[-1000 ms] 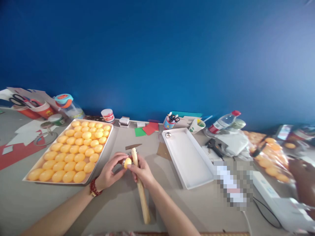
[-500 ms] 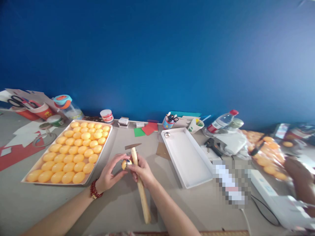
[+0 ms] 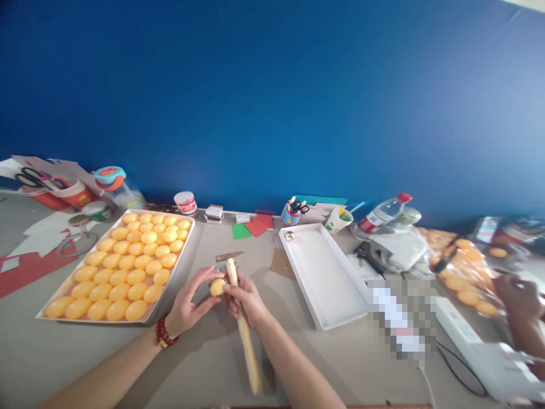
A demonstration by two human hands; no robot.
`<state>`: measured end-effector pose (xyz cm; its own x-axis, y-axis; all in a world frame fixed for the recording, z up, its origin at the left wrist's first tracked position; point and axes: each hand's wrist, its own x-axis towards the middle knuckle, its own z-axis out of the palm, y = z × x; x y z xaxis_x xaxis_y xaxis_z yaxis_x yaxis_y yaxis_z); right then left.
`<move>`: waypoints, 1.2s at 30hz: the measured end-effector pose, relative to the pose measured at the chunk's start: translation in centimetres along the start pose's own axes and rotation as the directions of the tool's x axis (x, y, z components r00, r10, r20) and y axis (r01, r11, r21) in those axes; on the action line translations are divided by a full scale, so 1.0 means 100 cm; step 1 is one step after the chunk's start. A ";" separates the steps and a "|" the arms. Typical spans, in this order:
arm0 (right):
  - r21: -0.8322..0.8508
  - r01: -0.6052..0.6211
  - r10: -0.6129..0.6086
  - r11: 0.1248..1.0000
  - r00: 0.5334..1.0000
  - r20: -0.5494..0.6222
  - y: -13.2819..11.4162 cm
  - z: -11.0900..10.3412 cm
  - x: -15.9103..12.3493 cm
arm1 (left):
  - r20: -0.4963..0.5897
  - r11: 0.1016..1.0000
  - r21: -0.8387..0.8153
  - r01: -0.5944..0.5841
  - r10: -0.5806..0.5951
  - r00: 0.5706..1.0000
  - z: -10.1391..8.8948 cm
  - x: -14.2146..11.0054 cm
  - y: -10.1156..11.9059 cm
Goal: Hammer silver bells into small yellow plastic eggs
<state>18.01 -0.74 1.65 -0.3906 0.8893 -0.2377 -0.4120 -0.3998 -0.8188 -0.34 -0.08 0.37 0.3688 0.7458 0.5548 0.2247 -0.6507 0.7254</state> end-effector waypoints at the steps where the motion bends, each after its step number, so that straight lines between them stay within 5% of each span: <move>1: 0.004 0.002 -0.002 1.000 1.000 -0.012 0.000 0.000 0.000 | 0.002 1.000 0.009 0.002 -0.002 1.000 0.000 0.000 0.000; 5: -0.016 0.032 -0.034 0.999 0.995 -0.090 0.000 -0.001 0.000 | 0.002 0.997 0.069 0.019 -0.019 1.000 0.000 0.001 0.002; 15: -0.013 0.014 -0.015 1.000 0.997 -0.075 0.002 0.001 0.000 | -0.042 0.992 0.101 0.069 -0.065 0.997 0.000 -0.007 -0.003; 20: -0.117 0.081 -0.098 0.990 0.984 -0.148 0.004 0.000 -0.001 | -0.004 0.980 0.201 -0.015 0.016 1.000 0.000 -0.006 -0.004; 30: 0.036 0.018 -0.016 0.999 0.999 -0.033 0.002 0.002 0.000 | -0.035 0.998 0.068 -0.003 0.006 0.999 0.002 -0.002 0.003; 36: -0.088 0.060 -0.068 0.994 0.994 -0.082 0.005 0.002 -0.001 | -0.031 0.989 0.150 -0.010 0.015 0.999 0.003 -0.001 0.004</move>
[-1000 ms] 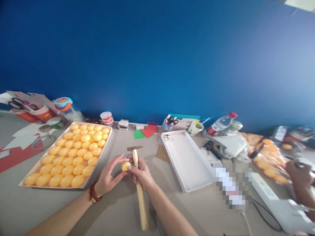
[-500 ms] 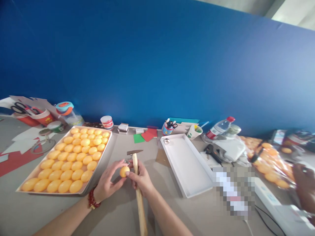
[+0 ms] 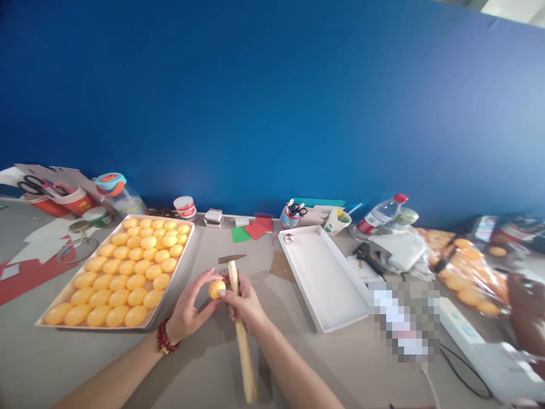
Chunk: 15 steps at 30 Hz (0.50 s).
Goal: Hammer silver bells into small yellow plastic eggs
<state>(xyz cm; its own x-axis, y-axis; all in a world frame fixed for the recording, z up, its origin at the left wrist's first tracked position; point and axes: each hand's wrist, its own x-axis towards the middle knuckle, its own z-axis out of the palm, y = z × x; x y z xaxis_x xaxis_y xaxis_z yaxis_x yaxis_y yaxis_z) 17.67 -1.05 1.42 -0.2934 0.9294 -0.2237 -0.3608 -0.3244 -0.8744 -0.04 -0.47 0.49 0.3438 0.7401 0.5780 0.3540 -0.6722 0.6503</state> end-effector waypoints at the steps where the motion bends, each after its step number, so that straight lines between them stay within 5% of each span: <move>1: -0.023 0.007 -0.007 1.000 1.000 -0.012 0.000 0.000 0.000 | 0.013 1.000 0.014 -0.007 0.007 1.000 0.000 0.000 0.000; 15: 0.064 -0.028 0.027 0.998 0.999 0.022 -0.002 0.004 0.000 | 0.003 0.999 -0.025 0.037 -0.037 0.999 0.003 -0.005 -0.002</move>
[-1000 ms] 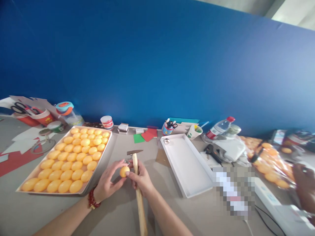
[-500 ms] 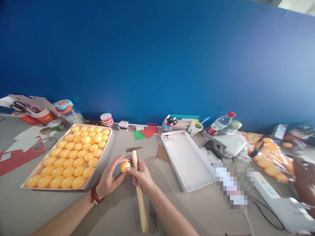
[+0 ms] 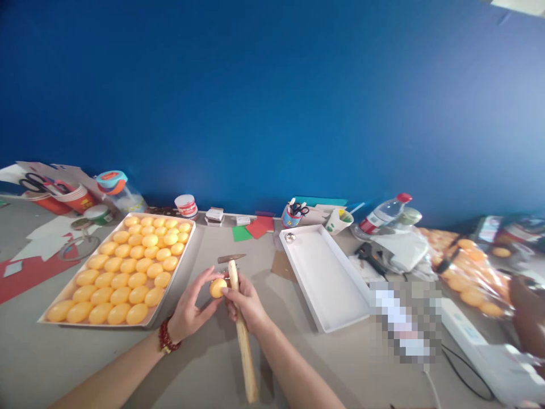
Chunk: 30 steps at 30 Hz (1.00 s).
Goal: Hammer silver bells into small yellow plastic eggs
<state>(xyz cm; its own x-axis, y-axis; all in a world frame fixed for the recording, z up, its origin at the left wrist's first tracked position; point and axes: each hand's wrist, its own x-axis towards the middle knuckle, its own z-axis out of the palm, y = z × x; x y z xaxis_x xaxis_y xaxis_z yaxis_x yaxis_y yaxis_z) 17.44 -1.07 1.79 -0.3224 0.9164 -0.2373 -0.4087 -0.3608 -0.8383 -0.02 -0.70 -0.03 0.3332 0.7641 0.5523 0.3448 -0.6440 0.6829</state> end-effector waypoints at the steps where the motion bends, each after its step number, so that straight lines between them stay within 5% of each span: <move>1: -0.027 0.015 -0.015 1.000 1.000 -0.011 0.001 0.000 0.000 | 0.016 1.000 0.011 -0.003 0.003 1.000 0.000 0.001 0.001; 5: -0.044 0.024 -0.025 0.999 0.999 -0.033 0.003 0.000 0.000 | 0.047 0.999 0.039 -0.025 0.023 0.999 0.000 0.002 0.003; 11: 0.114 -0.038 0.030 0.993 0.997 0.070 0.001 -0.001 0.000 | -0.047 0.999 -0.028 -0.026 0.024 0.999 0.002 0.003 0.002; 22: -0.196 0.091 -0.107 0.976 0.992 -0.071 0.007 0.001 -0.001 | 0.088 0.986 0.121 -0.116 0.106 0.990 0.000 0.005 0.000; 30: -0.096 0.075 -0.079 0.993 0.996 -0.044 0.004 0.000 -0.002 | -0.001 0.986 0.080 -0.147 0.148 0.989 -0.002 0.007 0.001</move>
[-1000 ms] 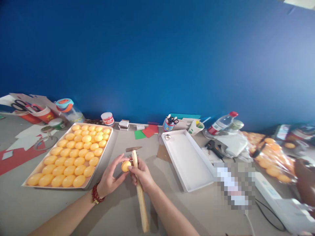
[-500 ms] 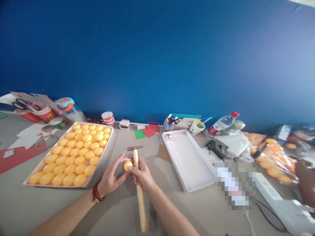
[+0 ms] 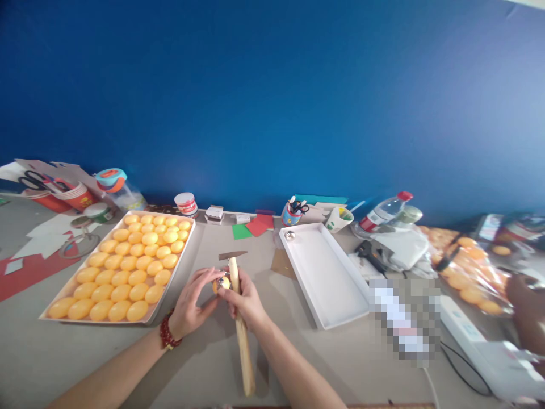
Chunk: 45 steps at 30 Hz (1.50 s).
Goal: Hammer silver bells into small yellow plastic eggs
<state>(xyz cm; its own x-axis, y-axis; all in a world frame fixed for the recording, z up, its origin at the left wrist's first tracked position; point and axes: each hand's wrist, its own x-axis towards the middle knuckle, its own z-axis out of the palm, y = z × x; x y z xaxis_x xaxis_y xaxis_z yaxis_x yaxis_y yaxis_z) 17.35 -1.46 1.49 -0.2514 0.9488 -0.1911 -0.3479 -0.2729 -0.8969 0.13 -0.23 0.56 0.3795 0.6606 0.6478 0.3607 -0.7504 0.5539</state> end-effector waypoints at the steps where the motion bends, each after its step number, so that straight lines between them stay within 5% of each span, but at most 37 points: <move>1: 0.007 0.001 -0.001 1.000 1.000 0.006 0.000 0.000 0.000 | -0.001 1.000 0.001 -0.008 0.008 1.000 -0.001 0.000 0.000; 15: -0.010 0.057 -0.057 0.998 0.998 -0.015 -0.007 0.000 -0.002 | 0.030 0.989 0.127 -0.079 0.076 0.997 -0.002 -0.001 0.000; 21: 0.078 0.035 -0.040 0.996 0.997 0.060 -0.008 0.001 -0.002 | -0.042 0.999 0.016 -0.040 0.041 0.998 0.000 -0.002 -0.001; 31: 0.157 -0.064 0.048 0.985 0.993 0.107 -0.004 0.004 -0.003 | 0.025 0.993 -0.019 -0.117 0.117 0.993 -0.007 0.005 -0.002; 45: 0.207 -0.146 0.125 0.967 0.986 0.111 0.000 0.002 0.000 | 0.053 0.993 -0.114 -0.018 0.024 0.998 -0.004 0.002 0.001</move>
<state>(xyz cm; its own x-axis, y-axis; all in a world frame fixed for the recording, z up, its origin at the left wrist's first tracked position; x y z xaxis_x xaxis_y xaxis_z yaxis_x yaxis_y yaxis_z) 17.16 -1.46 1.61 -0.3912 0.8839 -0.2563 -0.4871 -0.4351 -0.7572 -0.11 -0.14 1.01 0.4326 0.6428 0.6322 0.2547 -0.7597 0.5983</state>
